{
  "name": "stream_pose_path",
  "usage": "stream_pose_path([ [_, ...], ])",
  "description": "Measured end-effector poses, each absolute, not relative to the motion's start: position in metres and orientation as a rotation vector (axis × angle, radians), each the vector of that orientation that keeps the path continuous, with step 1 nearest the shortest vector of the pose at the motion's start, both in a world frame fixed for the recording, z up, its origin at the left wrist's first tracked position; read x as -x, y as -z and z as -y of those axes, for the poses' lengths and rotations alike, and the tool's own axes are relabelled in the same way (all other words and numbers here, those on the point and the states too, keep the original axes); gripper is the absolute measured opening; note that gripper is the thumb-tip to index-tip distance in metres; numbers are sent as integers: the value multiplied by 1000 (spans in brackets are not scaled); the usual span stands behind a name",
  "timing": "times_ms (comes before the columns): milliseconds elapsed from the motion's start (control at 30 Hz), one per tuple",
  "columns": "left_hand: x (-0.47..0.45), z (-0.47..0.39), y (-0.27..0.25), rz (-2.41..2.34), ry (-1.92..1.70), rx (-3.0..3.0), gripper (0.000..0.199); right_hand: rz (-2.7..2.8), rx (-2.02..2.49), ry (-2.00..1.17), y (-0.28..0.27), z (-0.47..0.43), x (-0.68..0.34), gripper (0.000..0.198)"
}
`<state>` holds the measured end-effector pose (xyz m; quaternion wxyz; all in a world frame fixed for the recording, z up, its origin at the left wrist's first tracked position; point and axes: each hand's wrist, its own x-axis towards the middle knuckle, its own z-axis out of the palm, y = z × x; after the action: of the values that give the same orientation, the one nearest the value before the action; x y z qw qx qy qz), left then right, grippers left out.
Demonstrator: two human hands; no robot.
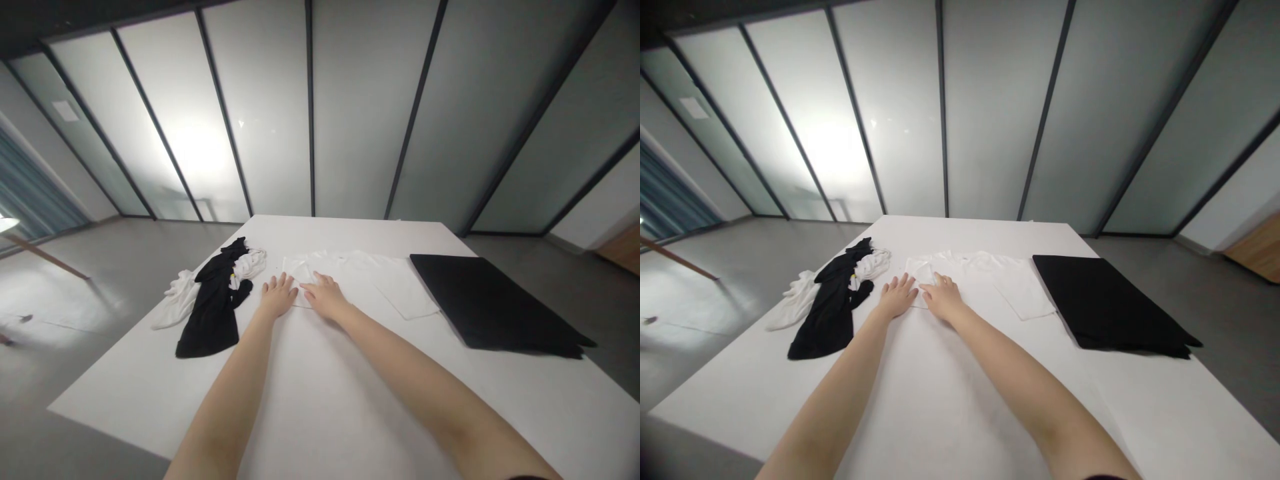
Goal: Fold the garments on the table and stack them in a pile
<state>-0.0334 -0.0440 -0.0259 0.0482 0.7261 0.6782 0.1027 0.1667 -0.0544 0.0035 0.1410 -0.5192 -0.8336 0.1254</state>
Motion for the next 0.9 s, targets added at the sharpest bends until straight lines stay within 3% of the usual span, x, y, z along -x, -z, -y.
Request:
stream_pose_path([
  [167,34,43,28,-2093,-279,-2201,58,2437,1637,-292,-7,32,-145,45],
  [300,34,42,23,-2141,-386,-2134,49,2312,1754,-290,-5,15,-151,43],
  [500,35,43,19,-2154,-455,-2146,40,2054,1972,-258,2,4,-172,68],
  [733,28,39,18,-2198,-560,-2139,48,2313,1626,-233,-1,20,-162,53],
  [900,18,44,23,-2019,-496,-2251,48,2526,1556,-311,13,35,-160,69],
])
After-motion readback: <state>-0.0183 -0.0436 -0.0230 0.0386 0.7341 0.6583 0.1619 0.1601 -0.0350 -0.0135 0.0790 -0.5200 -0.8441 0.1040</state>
